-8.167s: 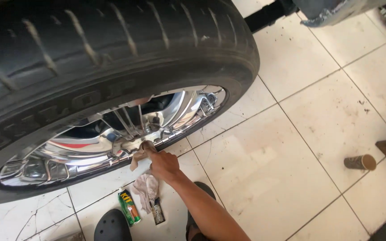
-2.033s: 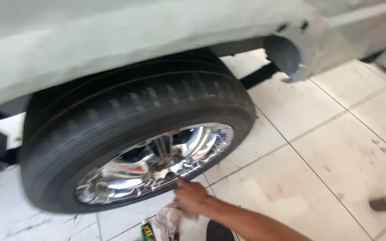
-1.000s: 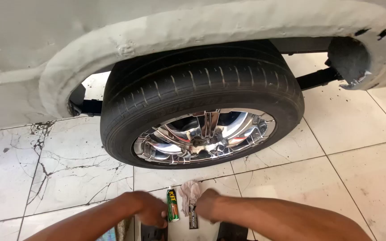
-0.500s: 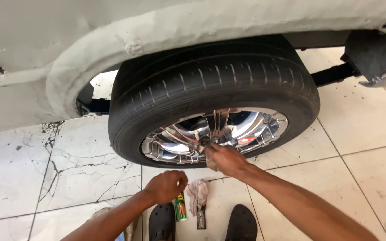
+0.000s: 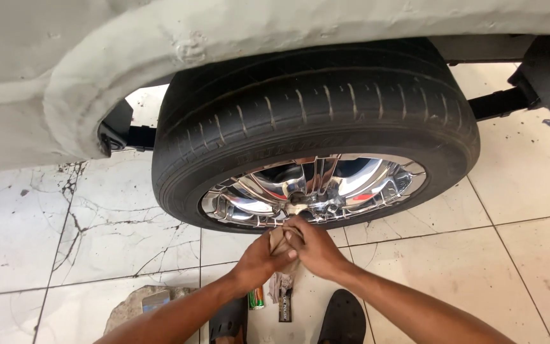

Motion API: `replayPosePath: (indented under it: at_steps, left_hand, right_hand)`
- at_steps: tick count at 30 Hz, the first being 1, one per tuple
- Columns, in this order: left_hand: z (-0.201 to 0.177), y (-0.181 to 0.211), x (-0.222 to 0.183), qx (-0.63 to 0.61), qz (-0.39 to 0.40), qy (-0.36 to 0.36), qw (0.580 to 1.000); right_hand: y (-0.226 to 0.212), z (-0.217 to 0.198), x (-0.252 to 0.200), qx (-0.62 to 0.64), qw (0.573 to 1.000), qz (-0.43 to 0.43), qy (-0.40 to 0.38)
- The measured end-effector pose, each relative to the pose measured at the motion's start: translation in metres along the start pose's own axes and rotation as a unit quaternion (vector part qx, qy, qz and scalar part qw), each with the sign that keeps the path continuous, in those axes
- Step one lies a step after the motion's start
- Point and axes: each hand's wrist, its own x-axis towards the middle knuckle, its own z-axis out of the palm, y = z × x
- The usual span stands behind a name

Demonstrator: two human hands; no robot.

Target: Polishing a chrome car rim using a cloth and metal polish.

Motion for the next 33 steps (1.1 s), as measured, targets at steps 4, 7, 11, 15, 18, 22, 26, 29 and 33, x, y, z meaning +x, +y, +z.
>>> replayPosePath:
  at_steps: [4, 7, 11, 15, 18, 22, 26, 29, 33]
  left_hand:
    - [0.001, -0.022, 0.0, -0.105, 0.023, 0.032, 0.994]
    - [0.0, -0.022, -0.003, -0.137, 0.006, 0.043, 0.99]
    - [-0.005, -0.029, 0.0, -0.145, -0.012, 0.064, 0.987]
    - [-0.004, -0.043, 0.0, -0.116, -0.036, 0.102, 0.987]
    - [-0.004, -0.047, -0.001, -0.137, -0.05, 0.134, 0.98]
    - [-0.002, -0.036, -0.003, -0.209, -0.092, 0.159, 0.961]
    - [0.003, -0.038, -0.005, -0.199, -0.127, 0.179, 0.955]
    - [0.002, -0.042, -0.003, -0.179, -0.103, 0.18, 0.962]
    - [0.004, -0.049, 0.0, -0.178, -0.084, 0.176, 0.965]
  right_hand:
    - [-0.034, 0.0, -0.006, 0.007, 0.991, 0.136, -0.014]
    - [-0.032, -0.001, -0.004, -0.013, 0.991, 0.129, -0.029]
    - [-0.026, -0.004, 0.001, -0.074, 0.989, 0.118, -0.045]
    - [-0.018, -0.003, 0.0, -0.102, 0.99, 0.08, -0.056]
    - [-0.027, -0.002, 0.001, -0.111, 0.983, 0.108, -0.099]
    - [-0.036, 0.001, 0.001, -0.167, 0.956, 0.183, -0.159]
    - [-0.037, 0.001, 0.0, -0.195, 0.955, 0.174, -0.142]
    - [-0.042, -0.002, -0.002, -0.198, 0.948, 0.184, -0.169]
    - [-0.036, -0.004, -0.005, -0.193, 0.945, 0.194, -0.177]
